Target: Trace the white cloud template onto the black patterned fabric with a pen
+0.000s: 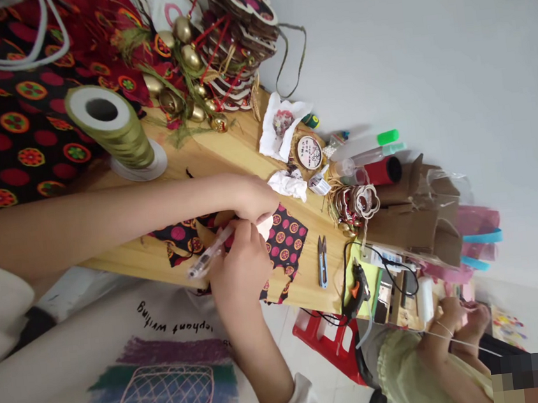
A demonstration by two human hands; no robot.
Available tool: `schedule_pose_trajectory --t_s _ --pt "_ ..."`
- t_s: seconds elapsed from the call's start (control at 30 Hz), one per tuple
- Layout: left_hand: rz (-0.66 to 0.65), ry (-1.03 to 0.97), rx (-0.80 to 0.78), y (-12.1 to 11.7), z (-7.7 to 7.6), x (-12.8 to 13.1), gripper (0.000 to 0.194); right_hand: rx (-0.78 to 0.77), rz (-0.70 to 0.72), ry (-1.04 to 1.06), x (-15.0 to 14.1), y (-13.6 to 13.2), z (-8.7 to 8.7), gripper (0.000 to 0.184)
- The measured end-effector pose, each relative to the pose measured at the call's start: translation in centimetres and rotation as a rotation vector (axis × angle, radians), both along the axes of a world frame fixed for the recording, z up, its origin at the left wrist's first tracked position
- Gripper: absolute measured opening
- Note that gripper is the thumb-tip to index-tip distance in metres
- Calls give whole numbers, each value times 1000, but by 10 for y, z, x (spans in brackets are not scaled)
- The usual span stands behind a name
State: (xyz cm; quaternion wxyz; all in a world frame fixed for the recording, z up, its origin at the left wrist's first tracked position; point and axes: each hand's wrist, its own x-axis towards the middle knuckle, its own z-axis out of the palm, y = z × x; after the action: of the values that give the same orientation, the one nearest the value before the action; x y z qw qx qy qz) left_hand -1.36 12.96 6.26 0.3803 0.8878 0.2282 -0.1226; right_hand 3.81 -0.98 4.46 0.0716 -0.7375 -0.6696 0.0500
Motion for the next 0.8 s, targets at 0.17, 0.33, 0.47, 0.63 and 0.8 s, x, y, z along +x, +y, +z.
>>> schedule_pose_trajectory --t_s 0.17,0.33,0.47,0.63,0.8 --pt "-6 -7 33 -2 2 -3 18 29 43 29 0 1 -4 24" --pt "-43 11 53 -3 2 -5 16 62 21 6 3 0 -9 30" --pt "-37 49 73 -4 4 -3 17 47 2 -7 4 -4 -12 29" --pt "-22 71 90 -4 4 0 16 50 11 5 5 -8 -14 29" --pt "-13 60 87 -3 3 0 15 57 13 39 8 -9 -13 24"
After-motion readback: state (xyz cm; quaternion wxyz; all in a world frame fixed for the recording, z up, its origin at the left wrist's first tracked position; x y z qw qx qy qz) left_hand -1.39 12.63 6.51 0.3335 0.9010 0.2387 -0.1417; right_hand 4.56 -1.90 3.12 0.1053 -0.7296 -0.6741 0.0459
